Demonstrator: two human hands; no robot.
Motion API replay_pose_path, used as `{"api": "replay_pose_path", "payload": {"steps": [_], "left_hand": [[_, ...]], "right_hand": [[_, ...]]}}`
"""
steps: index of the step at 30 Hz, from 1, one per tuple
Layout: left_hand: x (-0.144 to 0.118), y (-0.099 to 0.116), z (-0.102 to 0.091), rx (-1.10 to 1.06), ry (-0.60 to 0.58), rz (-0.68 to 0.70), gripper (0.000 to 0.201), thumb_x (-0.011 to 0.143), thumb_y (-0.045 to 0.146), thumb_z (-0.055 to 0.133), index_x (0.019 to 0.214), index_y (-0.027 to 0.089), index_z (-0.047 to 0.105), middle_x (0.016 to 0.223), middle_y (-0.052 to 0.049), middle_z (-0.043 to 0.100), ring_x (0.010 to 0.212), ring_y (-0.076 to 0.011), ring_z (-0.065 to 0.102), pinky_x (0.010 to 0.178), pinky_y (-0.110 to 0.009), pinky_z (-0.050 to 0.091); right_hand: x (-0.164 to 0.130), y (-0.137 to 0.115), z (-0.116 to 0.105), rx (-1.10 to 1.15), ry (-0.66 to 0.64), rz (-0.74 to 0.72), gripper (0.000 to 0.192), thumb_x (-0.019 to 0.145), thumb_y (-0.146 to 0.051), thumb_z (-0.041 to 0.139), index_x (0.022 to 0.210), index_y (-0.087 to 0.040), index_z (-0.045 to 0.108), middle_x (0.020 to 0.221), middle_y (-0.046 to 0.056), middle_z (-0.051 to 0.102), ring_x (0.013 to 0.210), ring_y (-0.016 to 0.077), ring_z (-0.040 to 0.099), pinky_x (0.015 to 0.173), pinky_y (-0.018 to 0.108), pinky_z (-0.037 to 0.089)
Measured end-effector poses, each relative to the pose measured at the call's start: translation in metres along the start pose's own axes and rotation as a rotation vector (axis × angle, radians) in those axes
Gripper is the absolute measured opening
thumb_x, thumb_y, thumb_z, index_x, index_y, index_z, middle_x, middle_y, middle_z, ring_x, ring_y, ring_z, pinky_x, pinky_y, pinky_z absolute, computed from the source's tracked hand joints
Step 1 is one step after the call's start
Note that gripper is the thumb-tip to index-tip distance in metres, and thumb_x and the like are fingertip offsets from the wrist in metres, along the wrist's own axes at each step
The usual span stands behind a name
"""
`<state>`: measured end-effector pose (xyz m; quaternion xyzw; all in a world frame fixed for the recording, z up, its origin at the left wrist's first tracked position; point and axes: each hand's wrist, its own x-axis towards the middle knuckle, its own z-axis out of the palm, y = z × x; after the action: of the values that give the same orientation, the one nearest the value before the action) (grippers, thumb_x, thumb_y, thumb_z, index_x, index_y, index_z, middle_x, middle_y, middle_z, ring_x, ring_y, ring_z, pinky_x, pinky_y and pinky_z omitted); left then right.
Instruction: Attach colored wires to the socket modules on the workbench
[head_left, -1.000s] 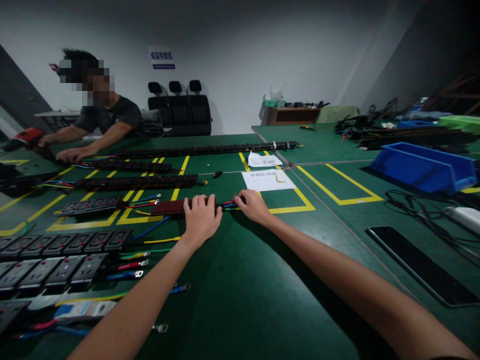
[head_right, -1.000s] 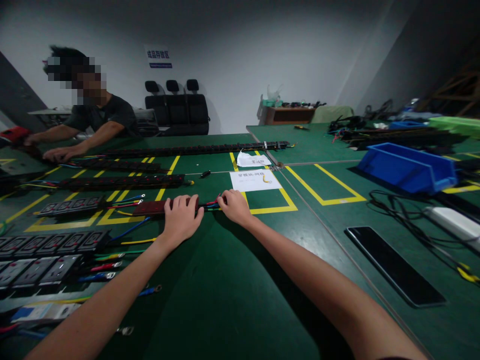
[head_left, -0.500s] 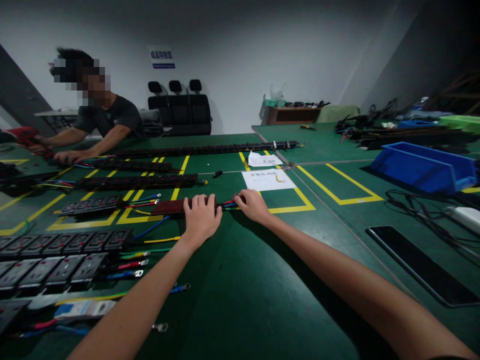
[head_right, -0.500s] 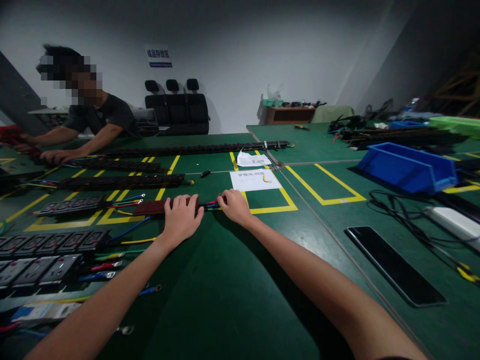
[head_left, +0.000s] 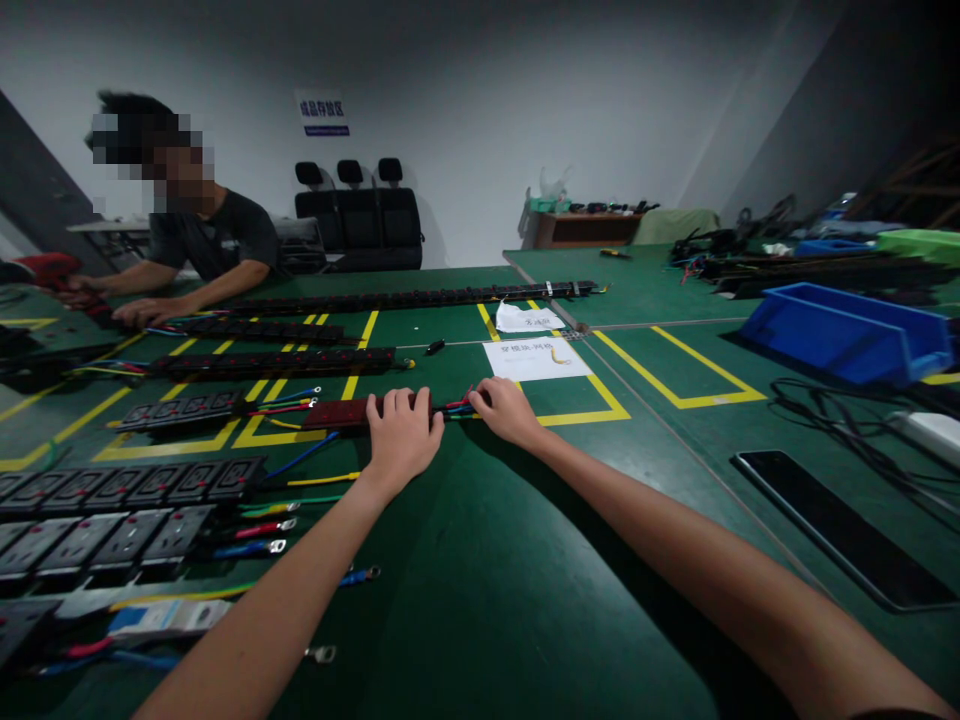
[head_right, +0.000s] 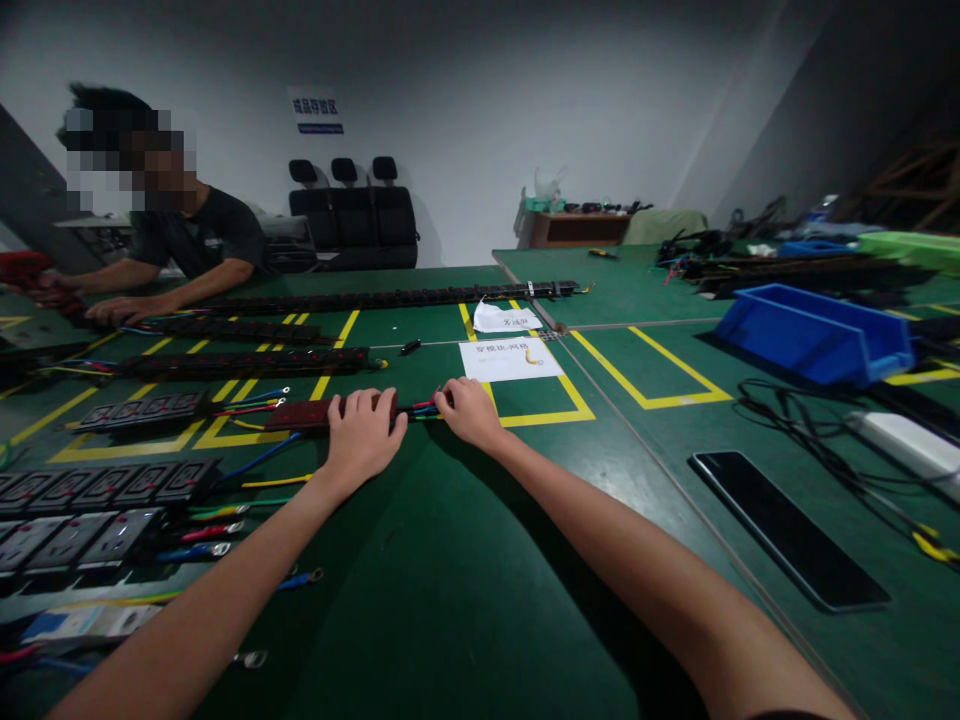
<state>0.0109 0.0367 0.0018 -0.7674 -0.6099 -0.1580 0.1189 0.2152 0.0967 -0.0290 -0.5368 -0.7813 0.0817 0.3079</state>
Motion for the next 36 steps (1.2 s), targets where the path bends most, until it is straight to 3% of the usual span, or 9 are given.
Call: {"api": "replay_pose_path", "payload": {"steps": [36], "left_hand": [[0.0003, 0.0007, -0.0026, -0.002, -0.015, -0.005, 0.051, 0.101, 0.043, 0.039, 0.14, 0.016, 0.06, 0.136, -0.021, 0.063, 0.128, -0.0378, 0.054, 0.114, -0.067, 0.034]], "right_hand": [[-0.0005, -0.0007, -0.0008, 0.002, -0.007, 0.008, 0.027, 0.102, -0.033, 0.053, 0.083, -0.019, 0.066, 0.087, 0.007, 0.069, 0.082, 0.02, 0.059, 0.074, 0.032, 0.038]]}}
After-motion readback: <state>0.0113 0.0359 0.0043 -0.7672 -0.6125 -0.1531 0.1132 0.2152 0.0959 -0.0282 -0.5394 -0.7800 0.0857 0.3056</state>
